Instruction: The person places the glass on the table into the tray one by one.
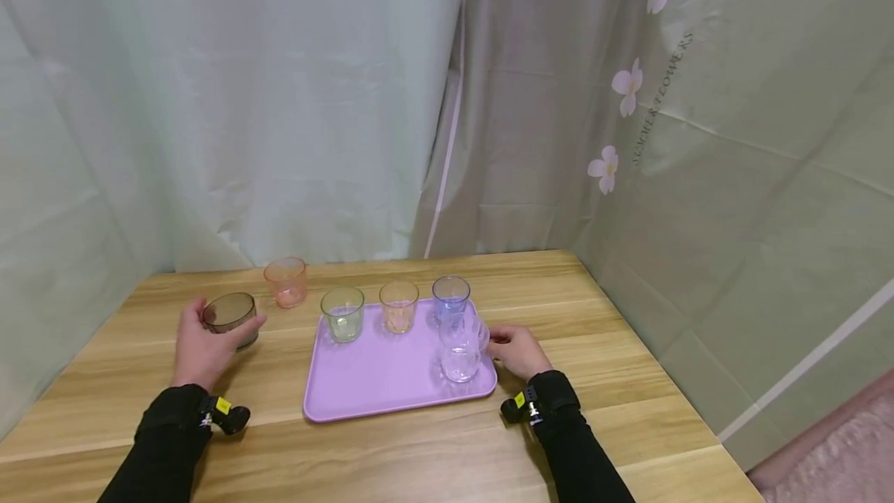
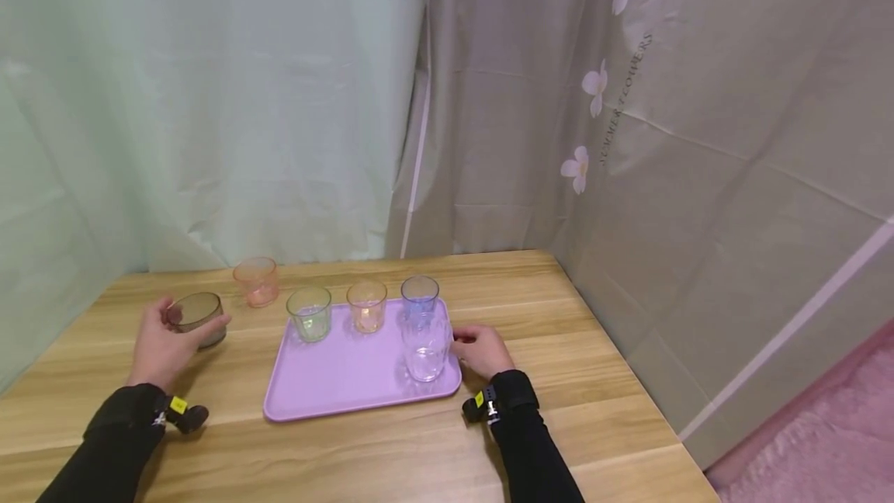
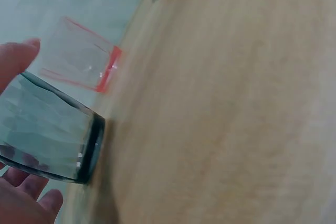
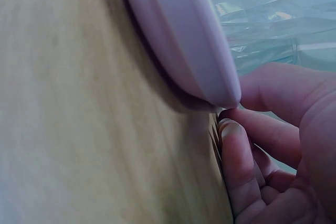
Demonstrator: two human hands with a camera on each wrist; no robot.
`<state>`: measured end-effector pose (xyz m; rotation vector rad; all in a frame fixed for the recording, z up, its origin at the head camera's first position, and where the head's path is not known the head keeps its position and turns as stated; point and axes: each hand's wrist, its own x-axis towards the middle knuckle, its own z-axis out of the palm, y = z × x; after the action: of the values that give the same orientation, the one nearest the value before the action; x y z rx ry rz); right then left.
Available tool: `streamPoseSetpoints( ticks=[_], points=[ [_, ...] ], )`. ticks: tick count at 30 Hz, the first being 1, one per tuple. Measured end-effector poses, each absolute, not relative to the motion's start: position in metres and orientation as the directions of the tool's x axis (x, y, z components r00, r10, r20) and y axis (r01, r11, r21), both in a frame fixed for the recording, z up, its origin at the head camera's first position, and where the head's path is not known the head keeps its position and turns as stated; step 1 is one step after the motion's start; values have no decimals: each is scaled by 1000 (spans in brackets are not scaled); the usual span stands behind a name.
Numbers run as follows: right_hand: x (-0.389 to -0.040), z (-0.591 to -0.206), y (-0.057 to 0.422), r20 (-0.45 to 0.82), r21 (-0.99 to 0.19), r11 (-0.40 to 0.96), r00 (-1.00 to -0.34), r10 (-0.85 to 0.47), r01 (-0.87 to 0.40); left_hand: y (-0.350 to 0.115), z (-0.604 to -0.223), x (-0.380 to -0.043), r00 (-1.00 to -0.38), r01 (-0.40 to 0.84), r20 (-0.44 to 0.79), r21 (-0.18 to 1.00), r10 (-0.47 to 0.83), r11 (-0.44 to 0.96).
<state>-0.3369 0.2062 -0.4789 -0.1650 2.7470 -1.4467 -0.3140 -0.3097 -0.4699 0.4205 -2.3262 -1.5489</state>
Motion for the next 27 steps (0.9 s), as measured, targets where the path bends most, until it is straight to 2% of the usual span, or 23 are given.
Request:
streamPoseSetpoints(
  ticks=[8, 27],
  points=[
    [-337, -479, 206, 17, -823, 563, -994, -108, -76, -306, -475, -312, -903, -119, 64, 913, -425, 390],
    [-337, -479, 205, 23, -820, 567, -994, -105, -79, -307, -479, -313, -897, -137, 55, 908, -438, 395]
  ],
)
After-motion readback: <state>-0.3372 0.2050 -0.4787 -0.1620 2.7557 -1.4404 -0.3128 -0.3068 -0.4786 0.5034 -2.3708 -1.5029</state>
